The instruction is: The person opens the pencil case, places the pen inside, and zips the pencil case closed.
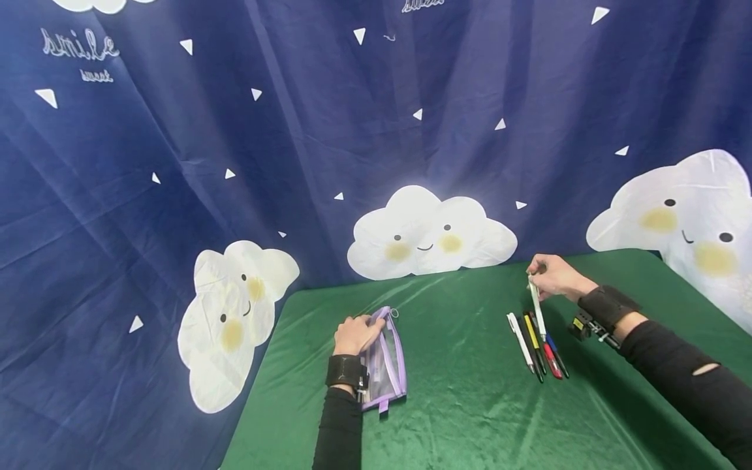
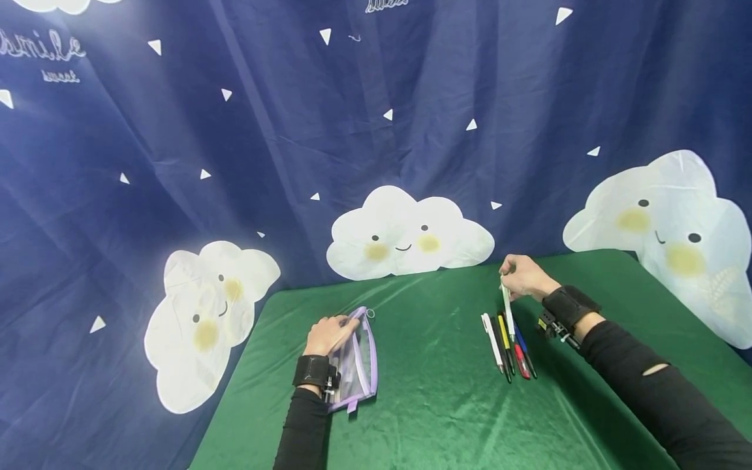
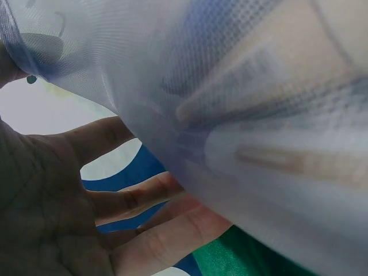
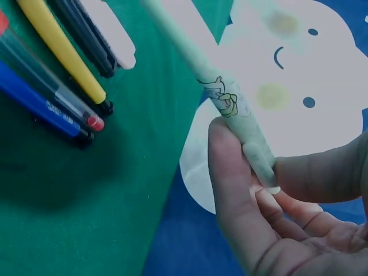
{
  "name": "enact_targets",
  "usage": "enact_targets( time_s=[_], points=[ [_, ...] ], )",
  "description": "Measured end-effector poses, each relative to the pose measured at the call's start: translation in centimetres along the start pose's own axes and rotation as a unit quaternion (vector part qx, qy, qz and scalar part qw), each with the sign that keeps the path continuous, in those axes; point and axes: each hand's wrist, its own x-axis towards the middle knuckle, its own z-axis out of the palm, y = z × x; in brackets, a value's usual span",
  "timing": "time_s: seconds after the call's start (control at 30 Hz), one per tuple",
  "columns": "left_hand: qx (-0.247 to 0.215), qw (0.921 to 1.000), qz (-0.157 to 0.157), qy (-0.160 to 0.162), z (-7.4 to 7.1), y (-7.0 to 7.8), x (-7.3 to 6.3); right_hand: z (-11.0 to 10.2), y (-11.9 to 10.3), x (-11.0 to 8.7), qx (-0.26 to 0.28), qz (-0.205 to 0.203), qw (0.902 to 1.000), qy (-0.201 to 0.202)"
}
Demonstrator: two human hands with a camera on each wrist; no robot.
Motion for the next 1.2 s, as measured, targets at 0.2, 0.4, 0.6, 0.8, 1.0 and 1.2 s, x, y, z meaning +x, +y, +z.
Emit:
enact_targets(
  time_s=[0.2, 0.4, 0.6, 0.8, 1.0, 1.2],
  points=[
    [-0.002, 1.0000, 0.005, 0.006, -0.33, 0.07, -0.11, 0.08, 0.02, 0.24, 0.012, -0.003, 0.9999, -0.010],
    [-0.002, 1.0000, 0.002, 0.006, -0.11, -0.19, -0.19, 0.28, 0.04, 0.27, 0.013, 0.004, 0.9996, -0.023],
    [-0.003, 1.0000, -0.003, 0.001, -0.14, -0.19, -0.19, 0.46, -0.06, 0.48, 0.021, 0.016, 0.9991, -0.033],
    [-0.006, 1.0000, -0.003, 0.000, 0.15, -0.39, 0.21, 0.40, -0.36, 0.70, 0.025, 0.043, 0.9975, -0.050],
    [-0.003, 1.0000, -0.006, -0.003, 0.34, -0.48, 0.44, 0.54, -0.44, 0.63, 0.024, 0.056, 0.9971, -0.045],
    [-0.001, 1.0000, -0.005, 0.005, 0.07, -0.14, -0.18, 0.84, -0.57, 0.85, 0.025, 0.048, 0.9975, -0.045]
  ],
)
